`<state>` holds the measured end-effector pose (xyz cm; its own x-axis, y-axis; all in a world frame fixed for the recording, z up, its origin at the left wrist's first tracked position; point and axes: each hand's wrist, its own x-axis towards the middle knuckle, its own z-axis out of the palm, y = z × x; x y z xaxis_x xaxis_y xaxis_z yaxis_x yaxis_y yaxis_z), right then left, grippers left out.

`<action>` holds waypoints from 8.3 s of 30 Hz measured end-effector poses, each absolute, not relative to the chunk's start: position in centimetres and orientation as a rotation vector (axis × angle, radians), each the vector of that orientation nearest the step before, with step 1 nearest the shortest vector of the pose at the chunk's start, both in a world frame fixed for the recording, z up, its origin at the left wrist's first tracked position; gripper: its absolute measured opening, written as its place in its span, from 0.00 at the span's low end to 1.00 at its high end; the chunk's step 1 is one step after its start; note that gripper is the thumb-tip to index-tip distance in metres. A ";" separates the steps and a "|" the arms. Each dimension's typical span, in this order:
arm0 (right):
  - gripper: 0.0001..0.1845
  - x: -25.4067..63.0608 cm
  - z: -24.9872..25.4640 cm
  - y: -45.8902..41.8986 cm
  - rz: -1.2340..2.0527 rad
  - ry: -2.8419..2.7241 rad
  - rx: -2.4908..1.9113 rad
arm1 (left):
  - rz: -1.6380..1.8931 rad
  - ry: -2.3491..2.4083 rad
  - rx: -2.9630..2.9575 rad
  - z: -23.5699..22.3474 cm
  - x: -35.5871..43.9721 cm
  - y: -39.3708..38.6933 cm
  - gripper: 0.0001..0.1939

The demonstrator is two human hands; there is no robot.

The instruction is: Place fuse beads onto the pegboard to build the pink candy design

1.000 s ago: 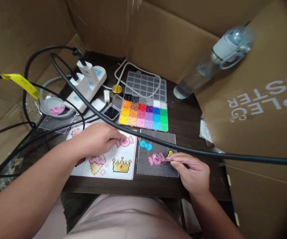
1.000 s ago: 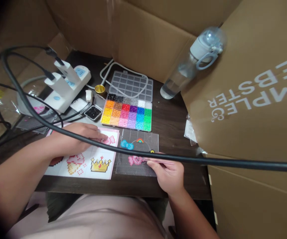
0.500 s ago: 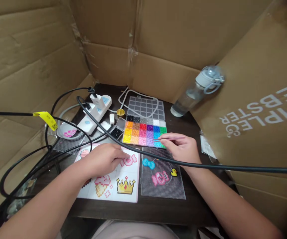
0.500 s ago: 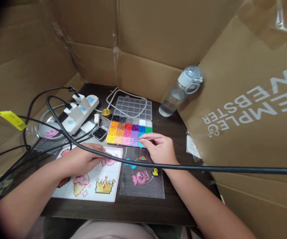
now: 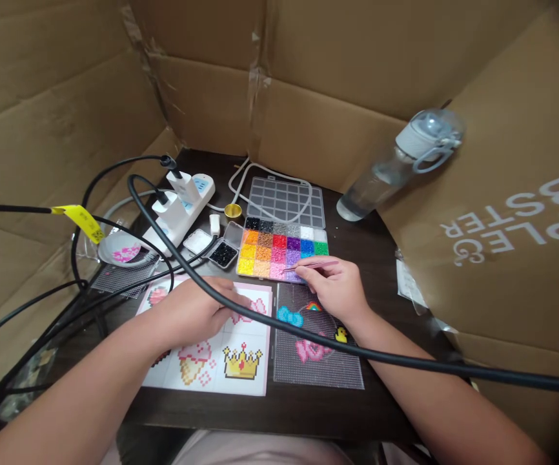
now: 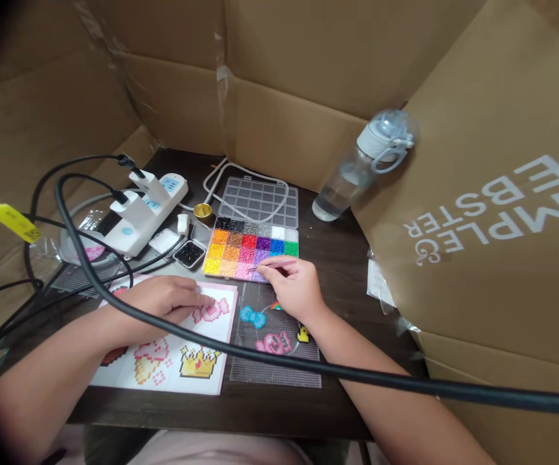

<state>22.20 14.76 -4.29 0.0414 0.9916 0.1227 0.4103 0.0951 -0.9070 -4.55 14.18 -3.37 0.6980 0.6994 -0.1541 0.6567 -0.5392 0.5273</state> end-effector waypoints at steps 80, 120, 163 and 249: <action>0.05 25.6 -5.6 1.9 0.591 -1.501 -1.491 | -0.073 1.117 2.360 -2.7 -4.1 14.4 0.20; 0.09 27.0 -5.9 1.2 0.483 -1.456 -1.465 | 0.037 1.016 2.369 -3.0 -4.3 14.3 0.20; 0.08 22.1 -4.6 15.5 0.810 -1.555 -1.446 | 0.027 1.049 2.366 -2.5 -4.3 14.2 0.19; 0.08 28.4 -5.1 3.3 1.157 -0.657 -1.116 | -0.030 1.098 2.301 -3.2 -4.4 14.6 0.22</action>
